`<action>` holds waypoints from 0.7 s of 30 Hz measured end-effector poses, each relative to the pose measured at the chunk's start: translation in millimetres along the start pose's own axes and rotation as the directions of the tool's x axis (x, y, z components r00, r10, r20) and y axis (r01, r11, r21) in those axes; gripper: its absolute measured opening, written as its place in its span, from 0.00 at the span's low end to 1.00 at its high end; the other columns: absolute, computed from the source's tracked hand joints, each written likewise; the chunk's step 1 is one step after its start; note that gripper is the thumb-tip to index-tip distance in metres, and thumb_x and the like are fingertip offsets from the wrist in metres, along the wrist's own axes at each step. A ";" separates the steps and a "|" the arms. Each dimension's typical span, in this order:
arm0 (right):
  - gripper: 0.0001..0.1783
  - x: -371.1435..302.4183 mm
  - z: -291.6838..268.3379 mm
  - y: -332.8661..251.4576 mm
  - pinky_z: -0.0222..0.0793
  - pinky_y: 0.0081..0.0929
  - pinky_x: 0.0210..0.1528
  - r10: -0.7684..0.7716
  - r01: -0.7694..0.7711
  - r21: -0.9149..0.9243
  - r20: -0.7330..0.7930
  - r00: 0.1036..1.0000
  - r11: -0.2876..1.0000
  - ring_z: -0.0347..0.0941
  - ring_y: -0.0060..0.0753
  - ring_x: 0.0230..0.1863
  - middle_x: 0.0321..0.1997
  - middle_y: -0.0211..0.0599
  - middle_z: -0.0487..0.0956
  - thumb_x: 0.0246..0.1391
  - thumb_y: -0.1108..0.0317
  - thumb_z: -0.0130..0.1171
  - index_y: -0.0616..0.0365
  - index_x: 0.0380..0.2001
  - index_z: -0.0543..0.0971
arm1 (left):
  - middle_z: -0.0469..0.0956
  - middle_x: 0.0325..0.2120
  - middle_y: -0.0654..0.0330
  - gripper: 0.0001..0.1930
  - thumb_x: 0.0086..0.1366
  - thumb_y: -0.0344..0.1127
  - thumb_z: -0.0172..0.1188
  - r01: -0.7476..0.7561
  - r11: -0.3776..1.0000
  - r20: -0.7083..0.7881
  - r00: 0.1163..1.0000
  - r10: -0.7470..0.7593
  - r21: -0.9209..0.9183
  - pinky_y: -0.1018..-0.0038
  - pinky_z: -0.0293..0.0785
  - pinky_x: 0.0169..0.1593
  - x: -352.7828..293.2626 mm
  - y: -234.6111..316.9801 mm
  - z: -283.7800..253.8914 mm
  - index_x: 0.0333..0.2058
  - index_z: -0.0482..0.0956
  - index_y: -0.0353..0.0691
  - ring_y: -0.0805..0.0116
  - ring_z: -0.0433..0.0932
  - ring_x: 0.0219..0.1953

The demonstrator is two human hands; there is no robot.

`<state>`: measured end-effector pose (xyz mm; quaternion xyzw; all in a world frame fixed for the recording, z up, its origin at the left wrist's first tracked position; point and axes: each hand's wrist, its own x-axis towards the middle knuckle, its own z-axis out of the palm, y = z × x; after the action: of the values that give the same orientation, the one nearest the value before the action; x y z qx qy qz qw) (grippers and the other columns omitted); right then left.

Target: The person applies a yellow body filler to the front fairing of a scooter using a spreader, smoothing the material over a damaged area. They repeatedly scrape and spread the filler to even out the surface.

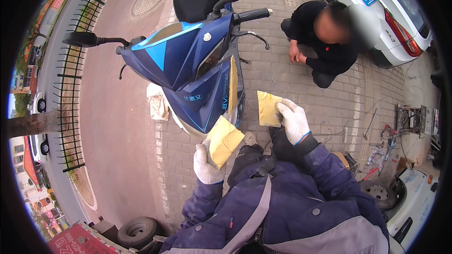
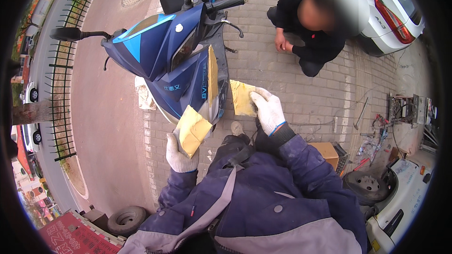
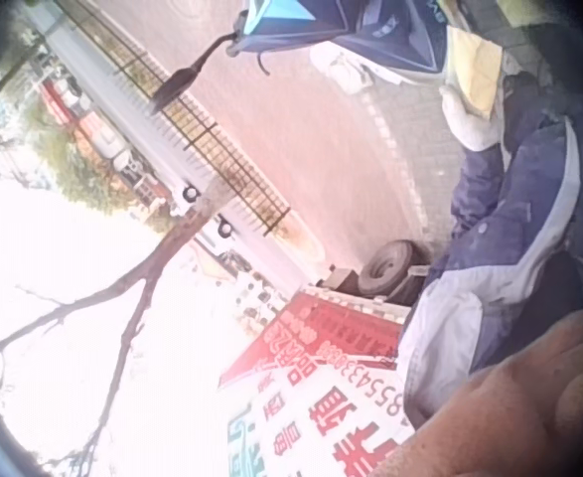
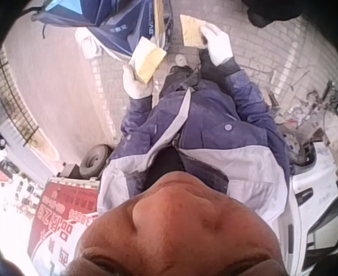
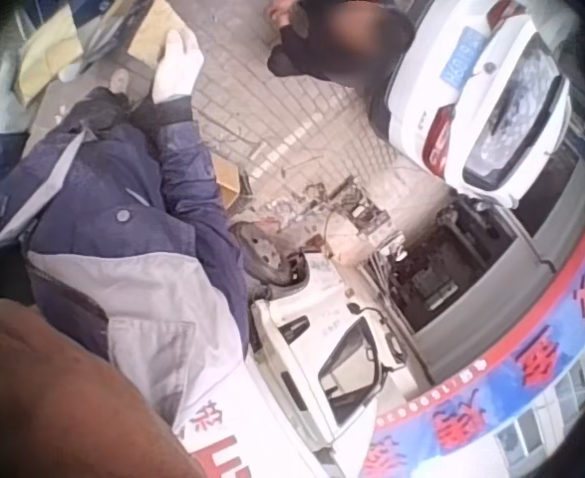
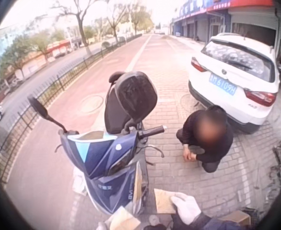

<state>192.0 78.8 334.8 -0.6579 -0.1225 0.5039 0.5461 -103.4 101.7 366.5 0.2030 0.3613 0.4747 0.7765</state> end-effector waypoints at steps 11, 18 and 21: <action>0.27 -95.5 22.1 -64.9 0.83 0.37 0.55 -0.656 0.772 -0.423 0.415 0.631 0.475 0.85 0.53 0.55 0.57 0.49 0.86 0.62 0.79 0.66 0.55 0.65 0.83 | 0.71 0.73 0.49 0.35 0.87 0.59 0.39 0.164 0.977 0.144 0.979 -0.145 -0.134 0.53 0.68 0.75 3.5 -28.8 44.9 0.77 0.62 0.36 0.51 0.73 0.73; 0.33 -59.5 -8.1 -46.0 0.83 0.42 0.54 -0.619 0.845 -0.412 0.579 0.531 0.340 0.84 0.50 0.54 0.55 0.39 0.87 0.59 0.78 0.60 0.46 0.69 0.81 | 0.73 0.71 0.51 0.34 0.88 0.58 0.39 0.044 0.999 -0.099 0.994 -0.047 -0.024 0.60 0.71 0.74 3.0 -24.9 70.9 0.75 0.65 0.35 0.55 0.74 0.72; 0.28 -30.4 -25.8 -23.1 0.83 0.41 0.54 -0.566 0.833 -0.410 0.611 0.554 0.372 0.85 0.48 0.51 0.51 0.39 0.88 0.59 0.76 0.61 0.46 0.62 0.85 | 0.80 0.62 0.53 0.32 0.87 0.58 0.42 -0.057 0.995 -0.186 0.982 0.041 -0.080 0.62 0.72 0.57 2.1 -20.8 89.8 0.71 0.69 0.36 0.59 0.77 0.54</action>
<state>207.5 50.5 367.6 -0.5770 -0.6656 0.2496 0.4022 -22.8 96.4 411.0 0.1339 0.4056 0.5254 0.7359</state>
